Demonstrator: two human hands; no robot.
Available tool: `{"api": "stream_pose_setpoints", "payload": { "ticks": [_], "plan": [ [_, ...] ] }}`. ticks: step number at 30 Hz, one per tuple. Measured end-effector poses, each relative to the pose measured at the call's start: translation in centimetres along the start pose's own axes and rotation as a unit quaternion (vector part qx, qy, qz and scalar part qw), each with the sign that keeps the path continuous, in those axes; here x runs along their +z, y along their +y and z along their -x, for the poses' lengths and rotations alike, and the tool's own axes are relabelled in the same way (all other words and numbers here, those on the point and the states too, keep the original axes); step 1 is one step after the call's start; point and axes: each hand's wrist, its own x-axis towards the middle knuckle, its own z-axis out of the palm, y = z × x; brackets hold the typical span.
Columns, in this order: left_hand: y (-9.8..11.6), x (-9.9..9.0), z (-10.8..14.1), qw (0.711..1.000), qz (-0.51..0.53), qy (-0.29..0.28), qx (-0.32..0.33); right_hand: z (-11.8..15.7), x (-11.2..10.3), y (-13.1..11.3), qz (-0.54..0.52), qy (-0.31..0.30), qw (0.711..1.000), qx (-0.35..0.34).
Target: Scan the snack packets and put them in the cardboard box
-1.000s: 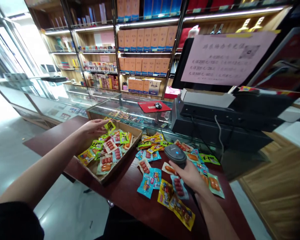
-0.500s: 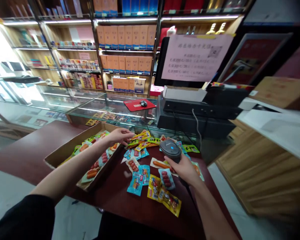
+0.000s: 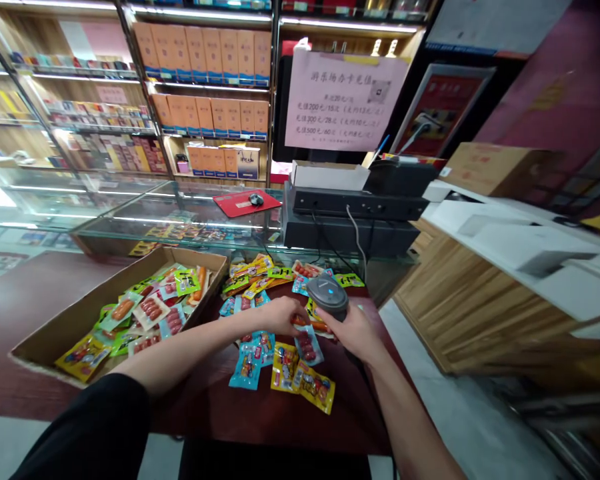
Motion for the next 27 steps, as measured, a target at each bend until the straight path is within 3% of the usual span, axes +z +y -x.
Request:
{"api": "stream_pose_setpoints", "payload": {
  "ticks": [4,8,11,15,18,23,25,27],
  "plan": [
    [1.5,1.4,0.2,0.997,-0.069,-0.012,0.042,0.1,-0.2,0.5,0.002,0.005,1.000,0.002],
    [3.3,3.3,0.1,0.988,-0.140,-0.040,-0.043,0.1,-0.1,0.8,0.004,0.010,1.000,-0.001],
    [5.1,4.2,-0.4,0.965,-0.234,-0.066,-0.094,0.1,0.2,0.9,-0.008,0.002,1.000,0.003],
    [6.6,4.6,-1.2,0.937,-0.311,-0.134,-0.080,0.4,0.6,0.7,-0.020,0.000,1.000,0.001],
    [6.6,4.6,-1.4,0.932,-0.315,-0.159,-0.081,0.9,0.7,0.3,-0.023,0.009,1.000,-0.004],
    [4.6,3.0,-0.7,0.968,-0.200,-0.062,-0.135,1.5,0.5,-0.7,-0.021,0.013,1.000,-0.008],
    [2.9,1.3,-0.2,0.983,-0.124,0.006,-0.136,1.6,0.5,-1.0,-0.018,0.004,1.000,-0.006],
    [1.0,-0.8,0.7,0.981,0.011,0.049,-0.188,1.6,0.7,-1.2,-0.016,0.003,1.000,0.000]
  ]
}}
